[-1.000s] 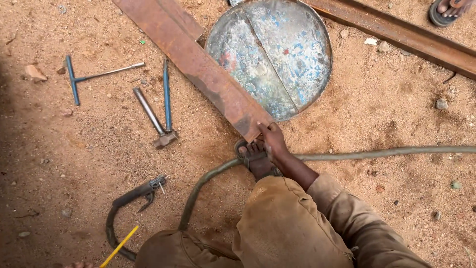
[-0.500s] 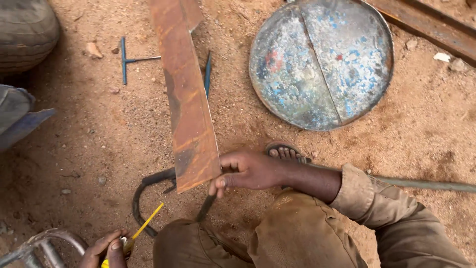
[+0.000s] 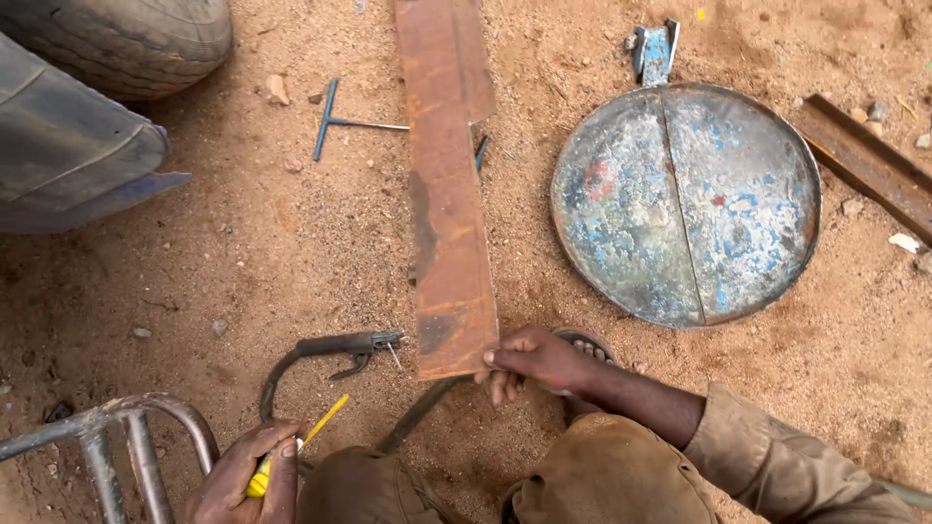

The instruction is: Grinding, measuring, and preparing metal parts to repair a vehicle door hinge area.

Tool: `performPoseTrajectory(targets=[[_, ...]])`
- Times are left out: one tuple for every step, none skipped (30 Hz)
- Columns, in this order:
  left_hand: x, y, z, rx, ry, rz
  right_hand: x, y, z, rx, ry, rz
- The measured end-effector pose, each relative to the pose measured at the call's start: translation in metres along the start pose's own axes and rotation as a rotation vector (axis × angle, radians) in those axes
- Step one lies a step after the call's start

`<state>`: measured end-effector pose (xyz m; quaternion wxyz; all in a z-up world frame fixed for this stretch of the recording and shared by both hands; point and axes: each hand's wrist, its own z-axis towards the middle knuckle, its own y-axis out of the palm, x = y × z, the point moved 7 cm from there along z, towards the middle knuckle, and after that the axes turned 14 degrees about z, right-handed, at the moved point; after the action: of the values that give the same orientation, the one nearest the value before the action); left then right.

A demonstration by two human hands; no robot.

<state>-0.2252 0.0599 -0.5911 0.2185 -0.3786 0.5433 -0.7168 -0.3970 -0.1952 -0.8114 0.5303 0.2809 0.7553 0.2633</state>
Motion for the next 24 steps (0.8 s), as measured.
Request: performPoseTrajectory(targets=[[0.004, -0.003, 0.002, 0.011, -0.008, -0.004, 0.009, -0.007, -0.002, -0.006, 0.004, -0.012], [0.009, -0.004, 0.003, 0.001, -0.014, -0.003, 0.020, -0.017, -0.005, 0.035, 0.054, -0.029], [0.014, -0.006, 0.006, -0.006, -0.019, -0.003, 0.030, -0.028, -0.007, 0.076, 0.103, -0.048], [0.020, -0.007, 0.011, 0.006, -0.027, -0.008, 0.044, -0.044, -0.007, 0.070, 0.105, -0.062], [0.027, -0.009, 0.011, 0.011, -0.008, -0.030, 0.063, -0.068, -0.009, 0.211, 0.130, -0.032], [0.033, -0.011, 0.012, 0.016, 0.010, -0.052, 0.081, -0.091, -0.011, 0.352, 0.153, -0.004], [0.038, -0.016, 0.012, 0.030, -0.017, -0.041, 0.097, -0.107, -0.013, 0.326, 0.168, -0.016], [0.045, -0.020, 0.013, 0.029, 0.006, -0.044, 0.113, -0.132, -0.017, 0.430, 0.178, 0.022], [0.053, -0.021, 0.017, 0.028, 0.038, -0.051, 0.126, -0.160, -0.022, 0.541, 0.181, 0.059], [0.048, -0.025, 0.015, 0.043, 0.019, -0.044, 0.127, -0.163, -0.022, 0.522, 0.189, 0.045], [0.048, -0.021, 0.015, 0.015, 0.027, -0.045, 0.123, -0.175, -0.034, 0.569, 0.167, -0.001], [0.050, -0.018, 0.015, -0.012, 0.036, -0.045, 0.117, -0.186, -0.047, 0.615, 0.143, -0.046], [0.046, -0.016, 0.012, -0.003, 0.041, -0.061, 0.117, -0.191, -0.056, 0.626, 0.134, -0.060], [0.044, -0.015, 0.009, -0.004, 0.042, -0.060, 0.118, -0.199, -0.070, 0.715, 0.156, -0.039], [0.043, -0.013, 0.014, 0.010, 0.059, -0.060, 0.112, -0.210, -0.076, 0.804, 0.153, -0.017], [0.040, -0.012, 0.013, 0.034, 0.082, -0.076, 0.117, -0.222, -0.083, 0.815, 0.118, -0.031], [0.036, -0.007, 0.014, 0.022, 0.084, -0.081, 0.123, -0.237, -0.091, 0.889, 0.062, 0.010], [0.032, -0.002, 0.015, 0.010, 0.085, -0.085, 0.129, -0.253, -0.097, 0.960, 0.004, 0.053], [0.026, 0.000, 0.018, 0.028, 0.101, -0.097, 0.125, -0.257, -0.099, 0.966, -0.021, 0.044], [0.018, 0.010, 0.021, -0.045, 0.084, -0.077, 0.124, -0.262, -0.099, 0.982, -0.011, 0.061], [0.009, 0.021, 0.018, -0.128, 0.059, -0.055, 0.130, -0.264, -0.106, 1.000, 0.014, 0.080], [0.005, 0.027, 0.019, -0.121, 0.067, -0.067, 0.129, -0.267, -0.110, 1.008, 0.002, 0.073], [-0.002, 0.034, 0.017, -0.162, 0.060, -0.048, 0.136, -0.267, -0.111, 1.001, 0.041, 0.159], [-0.009, 0.043, 0.016, -0.204, 0.053, -0.029, 0.144, -0.269, -0.112, 0.993, 0.080, 0.245]])
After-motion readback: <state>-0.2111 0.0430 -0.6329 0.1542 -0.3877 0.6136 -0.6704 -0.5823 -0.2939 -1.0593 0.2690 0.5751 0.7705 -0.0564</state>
